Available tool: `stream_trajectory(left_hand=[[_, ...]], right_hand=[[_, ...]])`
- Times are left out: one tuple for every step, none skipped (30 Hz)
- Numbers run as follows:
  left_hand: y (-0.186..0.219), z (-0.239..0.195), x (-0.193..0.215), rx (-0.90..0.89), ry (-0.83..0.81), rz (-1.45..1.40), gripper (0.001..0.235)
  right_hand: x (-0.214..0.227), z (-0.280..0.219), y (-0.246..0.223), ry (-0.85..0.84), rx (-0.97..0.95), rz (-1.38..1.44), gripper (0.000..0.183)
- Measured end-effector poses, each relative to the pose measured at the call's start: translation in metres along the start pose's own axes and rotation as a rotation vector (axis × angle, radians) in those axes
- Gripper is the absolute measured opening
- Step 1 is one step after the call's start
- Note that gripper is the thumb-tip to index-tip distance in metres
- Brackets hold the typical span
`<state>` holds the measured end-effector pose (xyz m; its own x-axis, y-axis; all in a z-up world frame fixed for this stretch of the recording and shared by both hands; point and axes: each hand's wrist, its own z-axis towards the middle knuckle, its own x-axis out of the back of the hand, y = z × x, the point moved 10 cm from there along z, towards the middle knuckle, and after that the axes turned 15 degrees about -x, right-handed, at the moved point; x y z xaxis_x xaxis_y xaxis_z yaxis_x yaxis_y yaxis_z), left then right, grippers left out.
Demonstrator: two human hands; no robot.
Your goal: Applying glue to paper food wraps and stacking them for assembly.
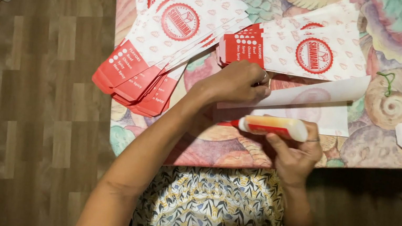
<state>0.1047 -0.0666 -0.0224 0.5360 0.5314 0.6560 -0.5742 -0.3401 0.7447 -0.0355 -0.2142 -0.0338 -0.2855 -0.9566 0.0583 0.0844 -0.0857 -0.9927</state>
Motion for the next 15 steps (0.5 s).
stream_trajectory(left_hand=[[0.000, 0.000, 0.001, 0.000, 0.001, 0.000, 0.024], [-0.001, 0.000, 0.001, 0.004, -0.008, 0.008, 0.025], [-0.001, 0.001, -0.001, 0.005, -0.020, 0.013, 0.026], [-0.001, 0.001, -0.002, 0.003, -0.022, 0.010, 0.026], [-0.002, 0.001, -0.002, 0.008, -0.020, 0.015, 0.026], [-0.002, 0.001, -0.002, 0.013, -0.018, 0.020, 0.027], [0.000, 0.000, -0.005, 0.013, -0.017, 0.018, 0.027], [0.002, -0.002, -0.007, 0.008, -0.016, 0.035, 0.029], [0.003, -0.005, -0.008, 0.006, -0.011, 0.054, 0.031], [0.014, -0.012, -0.008, 0.011, -0.006, 0.053, 0.031], [0.026, -0.018, -0.007, 0.011, 0.016, 0.058, 0.032], [0.039, -0.023, -0.006, 0.012, 0.038, 0.063, 0.033], [0.043, -0.028, -0.013, 0.007, 0.039, 0.061, 0.033], [0.048, -0.033, -0.018, 0.005, 0.044, 0.124, 0.036], [0.053, -0.037, -0.025, -0.002, 0.044, 0.186, 0.040]], right_hand=[[-0.009, 0.000, -0.002, 0.000, 0.000, 0.000, 0.041], [-0.021, 0.000, -0.002, -0.037, -0.016, 0.048, 0.040], [-0.031, -0.001, -0.001, -0.070, -0.035, 0.094, 0.039], [-0.032, 0.000, -0.002, -0.066, -0.036, 0.092, 0.039], [-0.036, 0.001, -0.001, -0.081, -0.056, 0.116, 0.038], [-0.039, 0.002, 0.000, -0.096, -0.076, 0.141, 0.037], [-0.030, 0.004, 0.004, -0.097, -0.078, 0.139, 0.037], [-0.010, 0.007, 0.014, 0.003, -0.130, 0.255, 0.038], [0.007, 0.009, 0.026, 0.097, -0.183, 0.372, 0.039], [0.041, 0.017, 0.039, 0.091, -0.185, 0.371, 0.039], [0.087, 0.023, 0.052, 0.197, -0.179, 0.339, 0.041], [0.132, 0.029, 0.064, 0.303, -0.173, 0.306, 0.042], [0.152, 0.037, 0.059, 0.306, -0.170, 0.303, 0.042], [0.175, 0.043, 0.052, 0.354, -0.155, 0.194, 0.034], [0.200, 0.046, 0.043, 0.408, -0.142, 0.084, 0.028]])
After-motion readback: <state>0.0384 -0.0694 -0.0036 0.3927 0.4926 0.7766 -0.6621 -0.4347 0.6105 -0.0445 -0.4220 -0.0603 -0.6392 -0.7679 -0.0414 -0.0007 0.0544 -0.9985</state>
